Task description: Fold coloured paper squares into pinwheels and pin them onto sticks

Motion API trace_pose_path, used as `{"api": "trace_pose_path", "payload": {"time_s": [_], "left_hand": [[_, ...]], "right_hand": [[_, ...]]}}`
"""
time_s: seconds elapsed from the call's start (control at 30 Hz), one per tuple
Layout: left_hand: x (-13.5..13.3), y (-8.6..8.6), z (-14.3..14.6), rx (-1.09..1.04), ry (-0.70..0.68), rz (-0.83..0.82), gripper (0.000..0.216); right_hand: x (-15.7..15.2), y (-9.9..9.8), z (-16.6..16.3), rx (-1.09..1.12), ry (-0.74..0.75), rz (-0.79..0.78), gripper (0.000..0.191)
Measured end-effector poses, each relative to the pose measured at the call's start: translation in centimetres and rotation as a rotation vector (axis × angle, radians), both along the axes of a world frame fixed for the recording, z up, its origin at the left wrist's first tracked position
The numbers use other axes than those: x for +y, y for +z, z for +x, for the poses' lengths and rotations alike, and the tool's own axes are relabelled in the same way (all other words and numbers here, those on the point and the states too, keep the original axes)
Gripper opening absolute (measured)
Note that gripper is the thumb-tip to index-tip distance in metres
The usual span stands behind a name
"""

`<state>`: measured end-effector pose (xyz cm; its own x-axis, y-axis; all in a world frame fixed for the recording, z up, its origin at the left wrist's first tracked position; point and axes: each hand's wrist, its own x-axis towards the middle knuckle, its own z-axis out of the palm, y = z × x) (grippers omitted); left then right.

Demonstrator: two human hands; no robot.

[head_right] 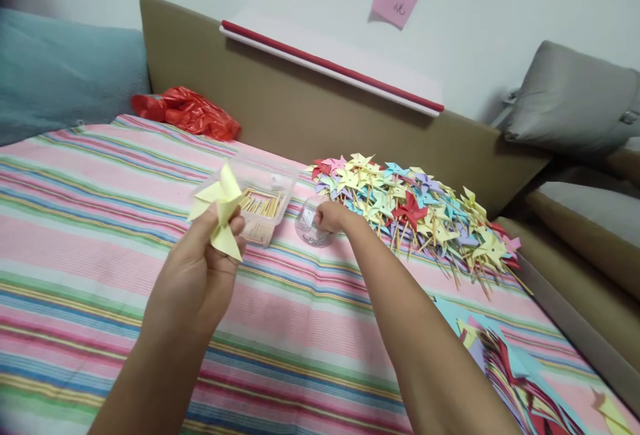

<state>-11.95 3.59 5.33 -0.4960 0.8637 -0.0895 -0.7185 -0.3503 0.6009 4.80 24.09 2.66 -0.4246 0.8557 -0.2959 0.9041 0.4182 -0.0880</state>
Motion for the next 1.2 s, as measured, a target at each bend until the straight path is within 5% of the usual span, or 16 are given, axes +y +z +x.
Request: {"api": "trace_pose_path", "payload": {"time_s": [0.47, 0.6, 0.73, 0.87, 0.97, 1.07, 1.2], "left_hand": [[-0.8, -0.4, -0.1, -0.057, -0.047, 0.036, 0.017], [-0.5, -0.6, 0.2, -0.066, -0.057, 0.066, 0.016], [-0.6, -0.6, 0.5, -0.065, -0.101, 0.097, 0.014], [-0.6, -1.0, 1.4, -0.008, -0.134, 0.096, 0.017], [-0.4, -1.6, 2.5, 0.066, -0.178, 0.039, 0.022], [-0.5, -2.2, 3.8, 0.162, -0.252, -0.008, 0.025], [-1.1, -2.8, 5.0, 0.274, -0.316, -0.032, 0.027]], "right_hand": [[0.1, -1.3, -0.3, -0.190, 0.061, -0.095, 0.019], [0.2, -1.4, -0.1, -0.075, 0.064, -0.072, 0.017], [-0.1, 0.5, 0.9, 0.169, 0.025, 0.032, 0.009], [-5.5, 2.4, 4.9, 0.463, -0.017, 0.149, 0.012], [-13.1, 0.3, 9.3, 0.657, -0.063, 0.205, 0.015], [-19.4, -4.4, 12.7, 0.900, -0.253, 0.101, 0.020], [-21.8, -8.4, 13.7, 0.879, -0.320, 0.177, 0.018]]}}
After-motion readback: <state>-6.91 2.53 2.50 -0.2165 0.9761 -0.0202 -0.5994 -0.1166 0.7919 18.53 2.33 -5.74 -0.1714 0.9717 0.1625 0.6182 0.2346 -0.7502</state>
